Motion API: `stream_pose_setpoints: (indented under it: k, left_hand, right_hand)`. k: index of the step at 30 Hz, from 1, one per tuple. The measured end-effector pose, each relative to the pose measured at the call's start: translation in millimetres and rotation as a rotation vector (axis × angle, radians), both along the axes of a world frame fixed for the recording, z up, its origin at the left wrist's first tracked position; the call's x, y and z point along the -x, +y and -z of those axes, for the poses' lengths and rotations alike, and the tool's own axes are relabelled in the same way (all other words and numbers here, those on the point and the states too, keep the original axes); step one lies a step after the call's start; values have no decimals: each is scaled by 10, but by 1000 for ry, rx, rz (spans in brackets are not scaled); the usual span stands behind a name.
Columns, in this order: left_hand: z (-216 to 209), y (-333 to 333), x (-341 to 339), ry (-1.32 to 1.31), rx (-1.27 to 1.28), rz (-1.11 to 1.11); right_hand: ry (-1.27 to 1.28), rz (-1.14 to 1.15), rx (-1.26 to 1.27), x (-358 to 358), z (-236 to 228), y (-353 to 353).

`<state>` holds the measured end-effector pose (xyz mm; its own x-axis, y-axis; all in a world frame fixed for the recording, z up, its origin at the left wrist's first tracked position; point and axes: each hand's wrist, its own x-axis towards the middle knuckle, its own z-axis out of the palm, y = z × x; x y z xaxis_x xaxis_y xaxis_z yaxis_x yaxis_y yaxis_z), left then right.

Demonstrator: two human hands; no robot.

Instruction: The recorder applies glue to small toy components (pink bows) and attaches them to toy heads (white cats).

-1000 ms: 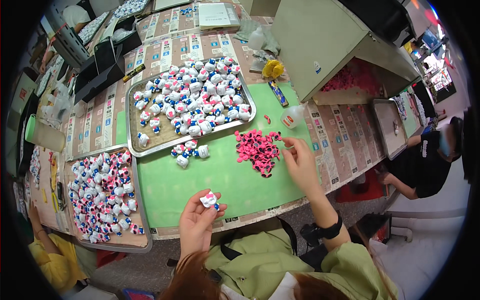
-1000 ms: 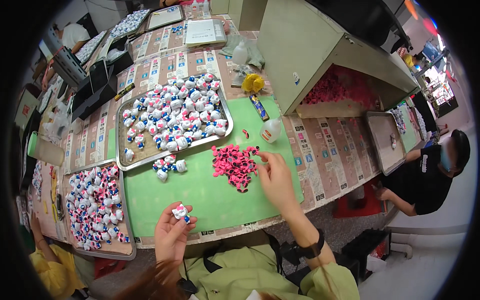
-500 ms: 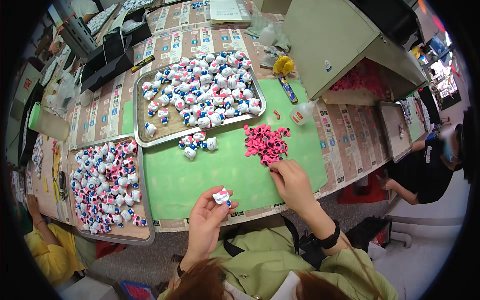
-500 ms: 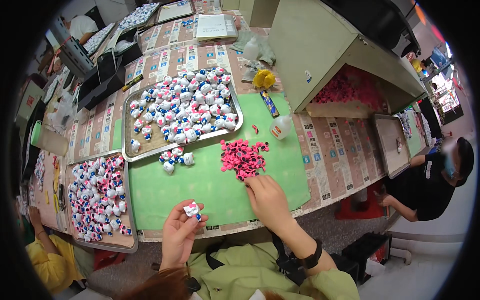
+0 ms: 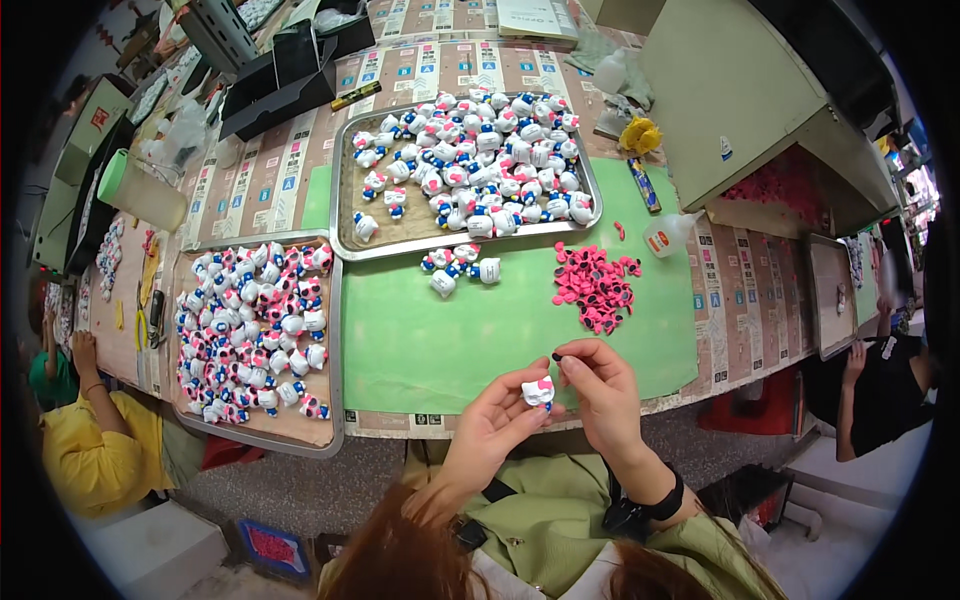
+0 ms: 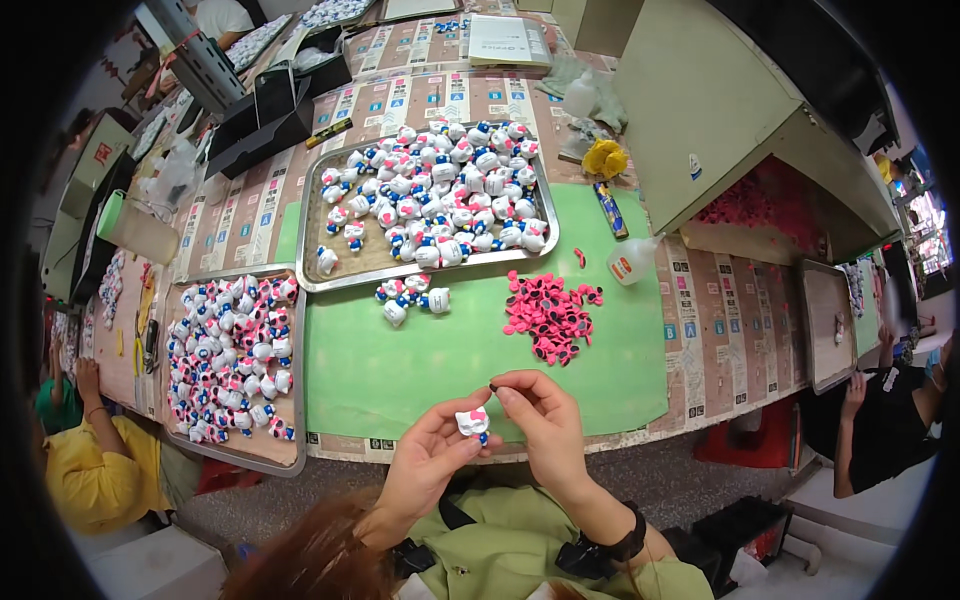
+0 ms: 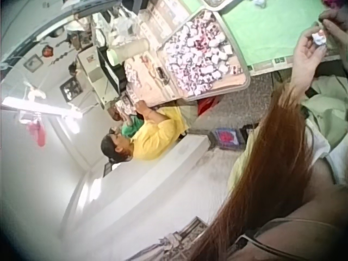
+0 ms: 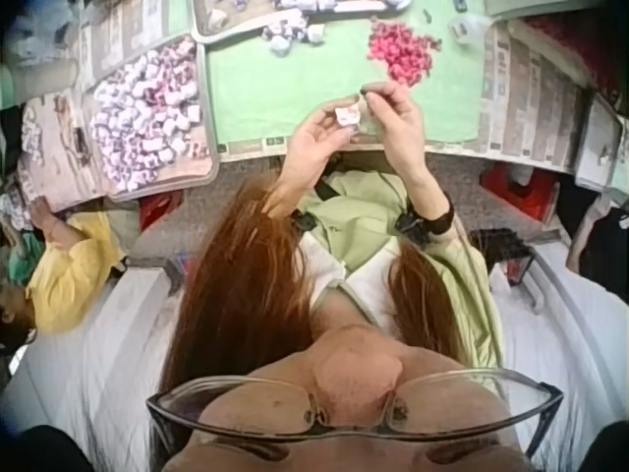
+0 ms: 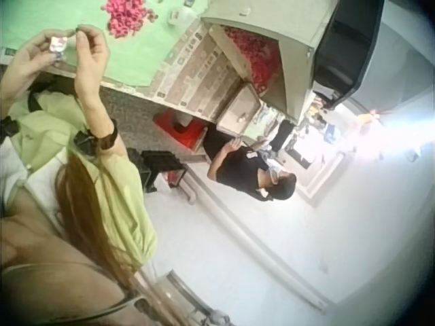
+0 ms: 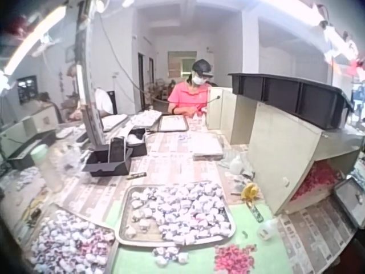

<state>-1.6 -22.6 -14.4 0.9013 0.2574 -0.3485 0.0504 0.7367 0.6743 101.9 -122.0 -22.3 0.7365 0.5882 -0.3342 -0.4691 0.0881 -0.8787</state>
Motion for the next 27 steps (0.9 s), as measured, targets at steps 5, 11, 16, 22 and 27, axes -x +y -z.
stream_pose_setpoints:
  k: [5, 11, 16, 22, 27]
  left_hand:
    - [3, 24, 0, -74, 57, 78]
    - [7, 33, 21, -64, 56, 67]
    - [23, 53, 31, -39, 40, 67]
    - [27, 73, 29, 25, 14, 2]
    - [34, 52, 23, 39, 14, -7]
  right_hand:
    - [-226, 1, 17, 93, 56, 40]
    - [-843, -48, 232, 2, 64, 15]
    - [-1015, -78, 289, -5, 25, 19]
    - [-1203, -22, 194, 12, -36, -31]
    - [-1446, -150, 164, -23, -70, -17]
